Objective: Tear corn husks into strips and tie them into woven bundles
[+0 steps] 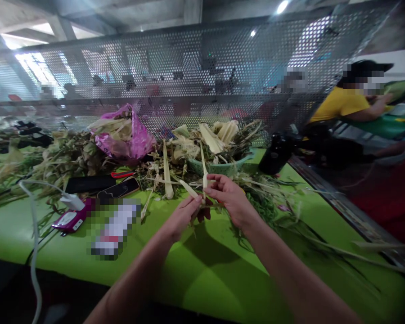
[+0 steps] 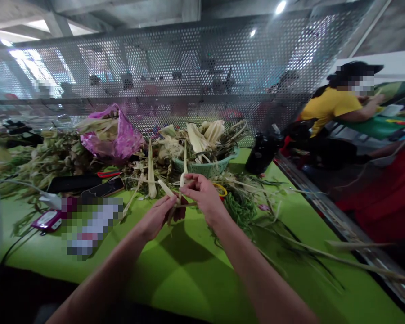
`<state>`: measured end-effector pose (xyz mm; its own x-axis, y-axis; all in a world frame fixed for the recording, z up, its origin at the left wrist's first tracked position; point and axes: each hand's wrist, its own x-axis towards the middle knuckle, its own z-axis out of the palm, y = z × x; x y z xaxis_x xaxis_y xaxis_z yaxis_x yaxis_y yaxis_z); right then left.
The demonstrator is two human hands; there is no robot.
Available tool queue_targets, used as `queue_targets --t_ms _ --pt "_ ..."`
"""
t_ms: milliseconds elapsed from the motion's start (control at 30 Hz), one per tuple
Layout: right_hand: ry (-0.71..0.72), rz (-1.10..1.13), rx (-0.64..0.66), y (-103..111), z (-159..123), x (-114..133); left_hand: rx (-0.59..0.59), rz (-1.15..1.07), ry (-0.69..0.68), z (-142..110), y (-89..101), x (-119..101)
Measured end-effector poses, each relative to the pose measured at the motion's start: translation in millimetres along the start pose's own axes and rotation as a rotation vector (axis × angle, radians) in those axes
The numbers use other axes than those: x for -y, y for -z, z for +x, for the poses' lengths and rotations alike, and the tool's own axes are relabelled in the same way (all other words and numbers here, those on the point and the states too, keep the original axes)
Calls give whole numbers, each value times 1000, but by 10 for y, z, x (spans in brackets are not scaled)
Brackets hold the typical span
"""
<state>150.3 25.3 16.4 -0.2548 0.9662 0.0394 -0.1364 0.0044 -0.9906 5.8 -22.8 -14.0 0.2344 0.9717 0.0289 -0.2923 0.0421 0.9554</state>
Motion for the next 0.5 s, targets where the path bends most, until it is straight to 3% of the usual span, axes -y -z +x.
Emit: queue_targets --t_ms 100,333,400,500 --pt "34 3 11 -13 3 -13 25 32 3 -2 -4 -2" --pt "214 -20 -119 -21 -5 -7 80 94 59 15 15 14" --pt "214 -53 -98 -4 1 8 39 8 90 24 35 17" --pt "130 -130 37 30 14 23 -64 -179 94 52 83 17"
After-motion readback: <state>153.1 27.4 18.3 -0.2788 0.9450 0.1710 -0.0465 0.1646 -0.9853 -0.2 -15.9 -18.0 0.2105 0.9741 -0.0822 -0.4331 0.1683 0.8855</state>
